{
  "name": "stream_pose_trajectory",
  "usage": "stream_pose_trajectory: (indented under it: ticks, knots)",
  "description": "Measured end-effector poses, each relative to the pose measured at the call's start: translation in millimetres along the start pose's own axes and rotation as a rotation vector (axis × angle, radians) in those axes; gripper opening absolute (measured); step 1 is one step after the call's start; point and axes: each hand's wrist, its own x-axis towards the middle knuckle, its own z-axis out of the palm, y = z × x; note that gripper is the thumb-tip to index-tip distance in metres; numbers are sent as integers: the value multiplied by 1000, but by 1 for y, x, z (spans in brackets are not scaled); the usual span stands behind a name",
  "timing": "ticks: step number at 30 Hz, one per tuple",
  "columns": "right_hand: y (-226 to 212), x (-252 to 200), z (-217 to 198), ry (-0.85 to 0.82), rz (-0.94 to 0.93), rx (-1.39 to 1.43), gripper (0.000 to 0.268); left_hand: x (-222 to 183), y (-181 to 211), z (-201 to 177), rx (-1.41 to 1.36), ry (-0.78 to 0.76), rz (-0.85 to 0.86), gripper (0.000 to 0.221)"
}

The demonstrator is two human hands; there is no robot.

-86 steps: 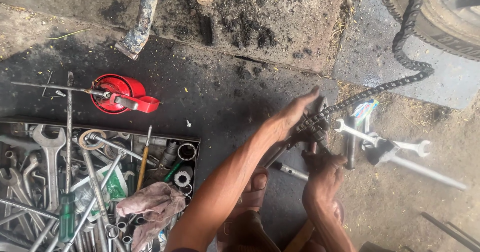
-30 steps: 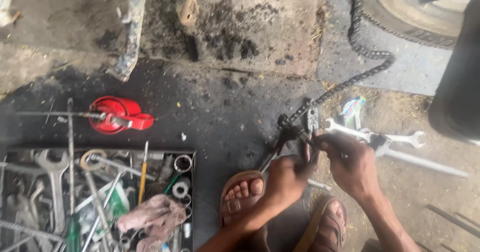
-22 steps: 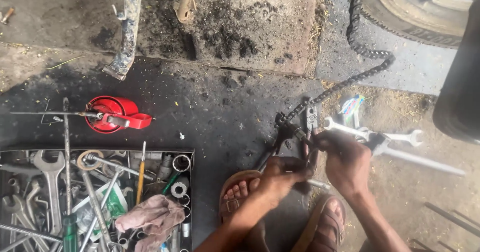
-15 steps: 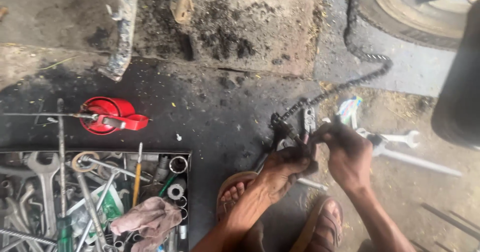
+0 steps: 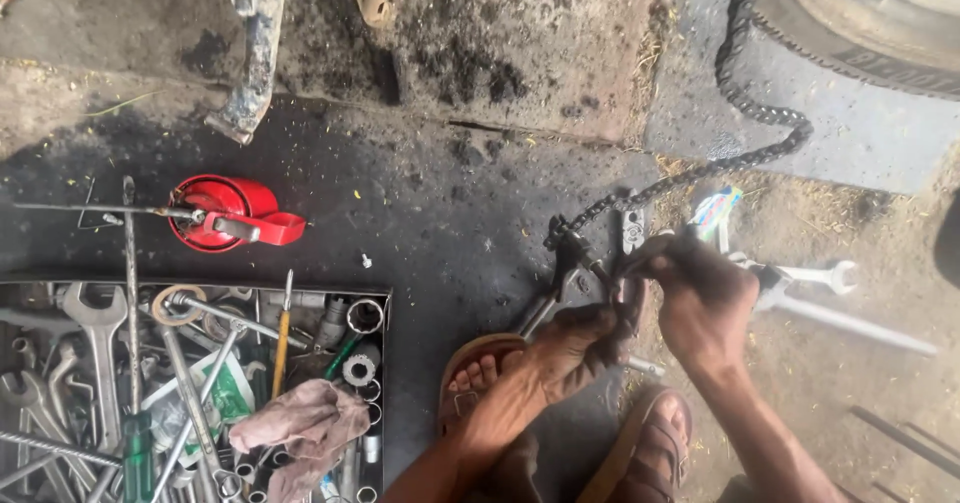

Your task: Repairing and adjusting a motorcycle chain using various hand tools.

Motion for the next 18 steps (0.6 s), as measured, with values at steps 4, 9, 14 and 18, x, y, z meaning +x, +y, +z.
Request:
stream_pose_trajectory:
  ticks: [4, 9, 14, 18]
  knots:
    - [-8, 14, -4, -123, -334, -224, 22, 4, 4, -1, 17, -49, 26, 17]
    - [-25, 44, -14, -502, -699, -308, 21, -3, 4, -9, -120, -188, 40, 17]
    - [-12, 64, -10, -571, -1225, -650, 14, -24, 17, 35, 437, 143, 275, 25]
    - [-13, 60, 7, -444, -1431, -714, 14, -42, 31, 40, 1235, 375, 880, 45]
